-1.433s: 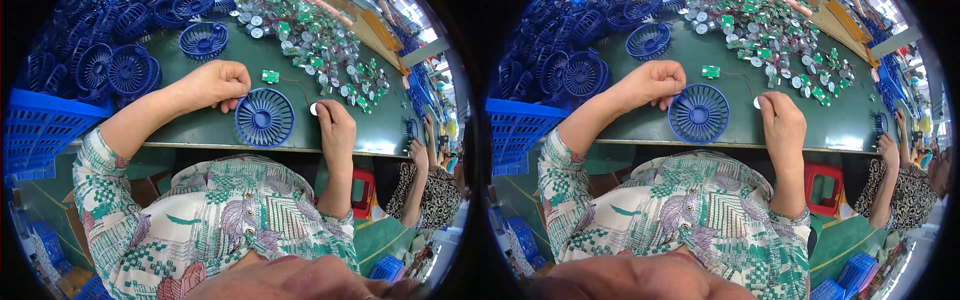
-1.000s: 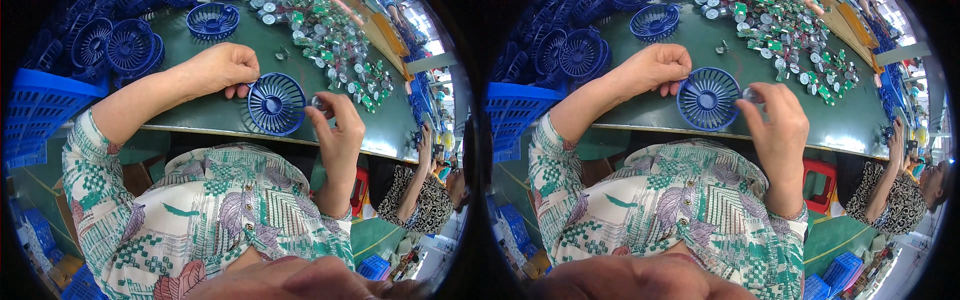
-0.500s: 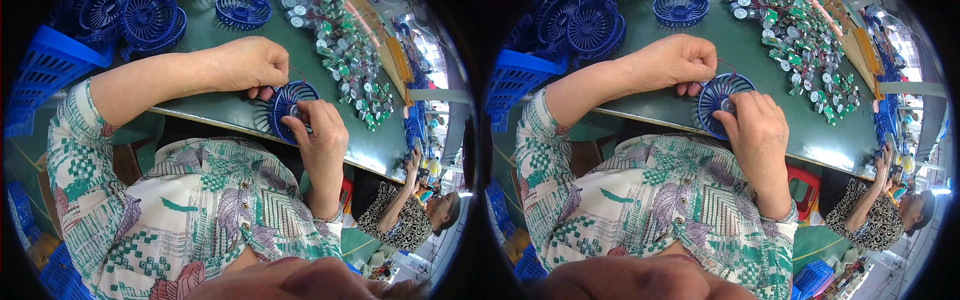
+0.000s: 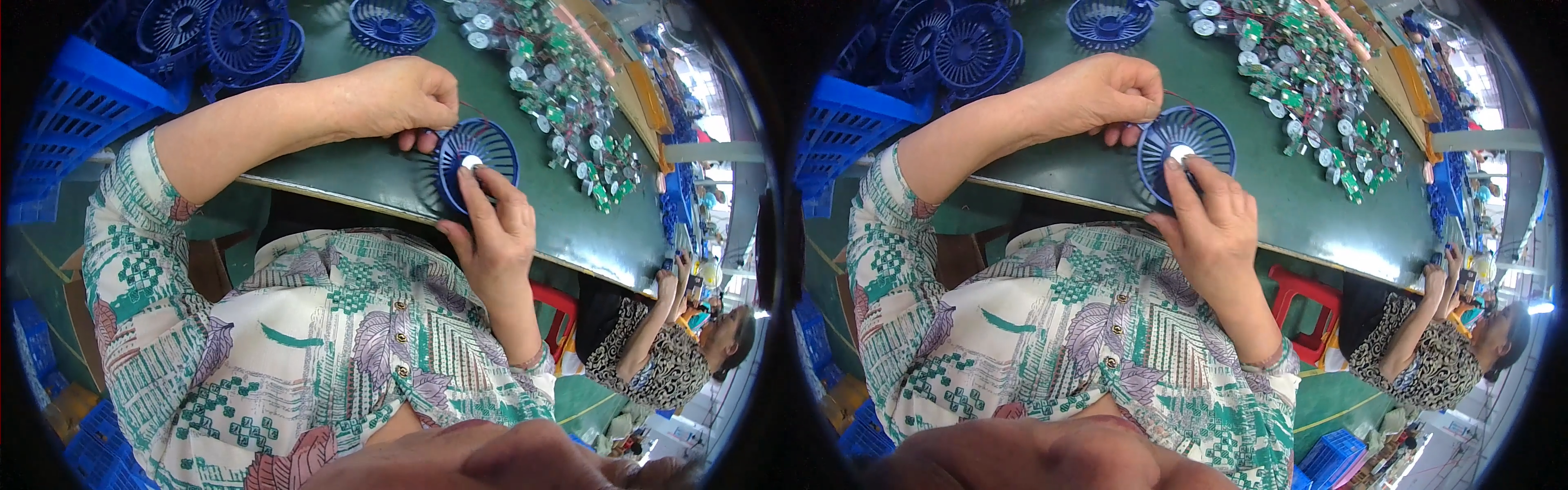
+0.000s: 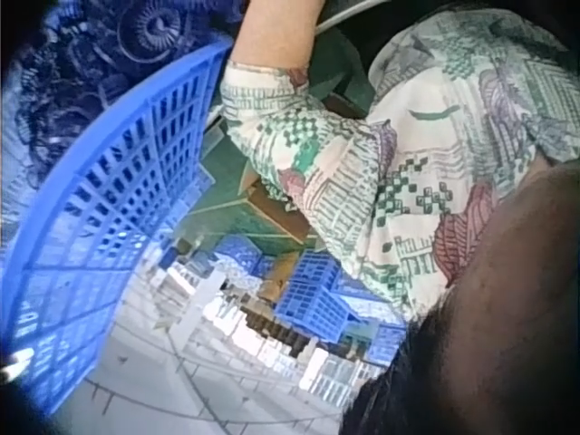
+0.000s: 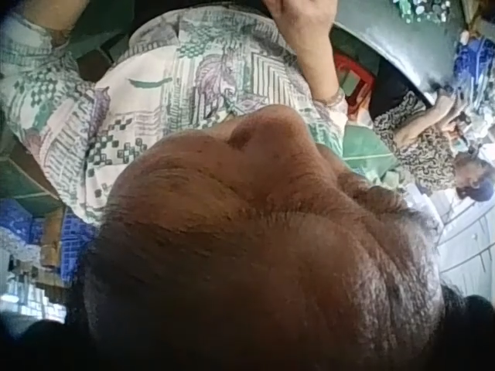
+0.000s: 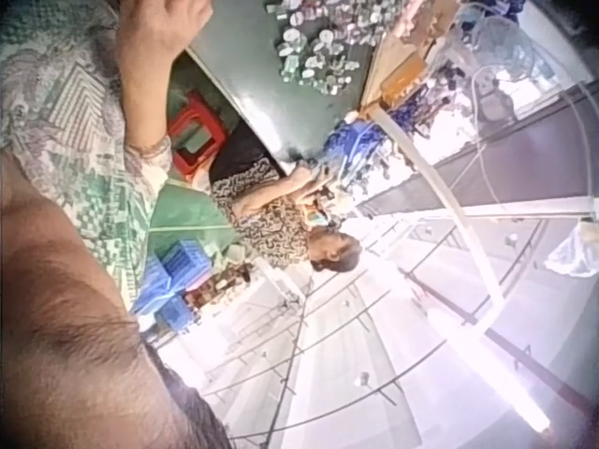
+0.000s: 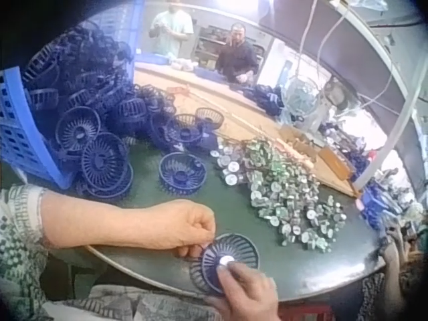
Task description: The person assembles internal motor and circuit board components into plastic fan housings on a production line, securing them with a screwdriver.
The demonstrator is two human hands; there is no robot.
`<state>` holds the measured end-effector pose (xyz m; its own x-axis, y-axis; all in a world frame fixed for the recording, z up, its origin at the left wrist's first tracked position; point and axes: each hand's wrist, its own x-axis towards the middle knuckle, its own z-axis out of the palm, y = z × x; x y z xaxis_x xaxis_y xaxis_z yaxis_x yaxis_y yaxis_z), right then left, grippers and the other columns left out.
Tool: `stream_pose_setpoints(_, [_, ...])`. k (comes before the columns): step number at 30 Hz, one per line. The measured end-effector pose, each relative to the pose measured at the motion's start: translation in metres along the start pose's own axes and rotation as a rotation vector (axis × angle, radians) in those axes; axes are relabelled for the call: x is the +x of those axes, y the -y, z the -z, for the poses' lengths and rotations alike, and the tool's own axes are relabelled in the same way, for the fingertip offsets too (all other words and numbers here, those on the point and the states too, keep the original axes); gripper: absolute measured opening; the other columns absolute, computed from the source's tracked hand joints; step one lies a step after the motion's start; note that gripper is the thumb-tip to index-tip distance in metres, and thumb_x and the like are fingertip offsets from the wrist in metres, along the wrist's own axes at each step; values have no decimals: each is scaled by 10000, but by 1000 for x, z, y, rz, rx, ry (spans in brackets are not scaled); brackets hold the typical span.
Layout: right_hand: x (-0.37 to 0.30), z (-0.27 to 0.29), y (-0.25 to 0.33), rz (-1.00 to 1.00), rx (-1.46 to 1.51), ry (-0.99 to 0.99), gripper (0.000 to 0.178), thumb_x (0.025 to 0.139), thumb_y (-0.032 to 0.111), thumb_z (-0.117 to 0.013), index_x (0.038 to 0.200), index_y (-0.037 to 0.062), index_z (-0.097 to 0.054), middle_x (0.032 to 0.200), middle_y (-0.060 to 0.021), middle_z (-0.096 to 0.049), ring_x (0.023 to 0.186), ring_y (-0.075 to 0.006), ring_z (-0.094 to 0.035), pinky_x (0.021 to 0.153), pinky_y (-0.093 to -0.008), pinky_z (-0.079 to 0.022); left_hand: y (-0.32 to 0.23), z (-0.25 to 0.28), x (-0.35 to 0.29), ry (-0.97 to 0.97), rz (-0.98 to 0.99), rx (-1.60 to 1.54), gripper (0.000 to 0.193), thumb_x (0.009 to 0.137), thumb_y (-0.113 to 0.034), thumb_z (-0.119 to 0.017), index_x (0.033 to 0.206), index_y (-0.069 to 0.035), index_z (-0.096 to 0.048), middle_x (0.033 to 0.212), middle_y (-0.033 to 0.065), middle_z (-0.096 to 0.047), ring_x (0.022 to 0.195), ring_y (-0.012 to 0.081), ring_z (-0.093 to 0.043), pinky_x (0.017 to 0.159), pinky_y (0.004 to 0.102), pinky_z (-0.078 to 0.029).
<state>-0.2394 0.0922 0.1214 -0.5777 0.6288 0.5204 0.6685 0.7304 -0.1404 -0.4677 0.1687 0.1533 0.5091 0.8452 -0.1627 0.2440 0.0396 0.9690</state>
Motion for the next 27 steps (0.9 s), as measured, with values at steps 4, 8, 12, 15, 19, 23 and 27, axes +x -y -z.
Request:
stream_pose_setpoints(4, [4,-9,-1,38,28,-34,577,643,171,-796,1190,84,-637,1155,-80,-601,961,-249,-597,769,-364,-443,6,6,-4,-4,51,-17,160,917,-239,-585,855,-92,-580,673,3,-615,530,52,-540,452,169,-358])
stream_pose_setpoints(8, [1,-9,-3,32,40,-75,547,639,146,-794,1163,84,-649,1125,-63,-617,922,-227,-601,747,-356,-443,8,4,0,10,30,-58,134,894,-209,-594,864,-78,-596,688,23,-649,515,51,-547,436,179,-366])
stream_pose_setpoints(12, [-4,-12,-4,16,61,-140,530,632,101,-793,1144,82,-659,1123,-61,-626,918,-222,-608,758,-354,-448,-1,-2,-7,32,26,-65,144,900,-211,-606,863,-73,-591,690,26,-659,529,46,-559,449,174,-375])
stream_pose_setpoints(15, [-9,-17,-4,33,37,-201,519,638,77,-788,1143,79,-663,1136,-78,-629,940,-240,-618,791,-364,-465,-3,-3,-9,40,12,-35,123,916,-200,-594,860,-93,-568,667,12,-638,540,55,-560,477,175,-398])
stream_pose_setpoints(19, [-13,-21,-3,23,69,-239,498,651,72,-782,1137,74,-671,1149,-100,-628,976,-265,-626,832,-378,-480,-7,-3,-10,43,9,-3,120,924,-182,-597,870,-80,-566,670,21,-635,561,62,-570,502,186,-423])
stream_pose_setpoints(23, [-12,-23,-4,3,100,-281,486,658,76,-780,1134,79,-681,1138,-119,-633,999,-281,-632,857,-382,-485,1,-4,-9,22,-64,-21,143,900,-188,-615,870,-51,-588,684,32,-658,550,56,-564,476,192,-402])
stream_pose_setpoints(27, [-12,-24,-4,-6,112,-262,525,643,72,-780,1158,86,-678,1143,-122,-634,1002,-282,-631,857,-384,-485,-2,-2,-10,40,-130,12,139,922,-173,-607,887,-43,-573,698,22,-637,600,65,-582,528,205,-447])
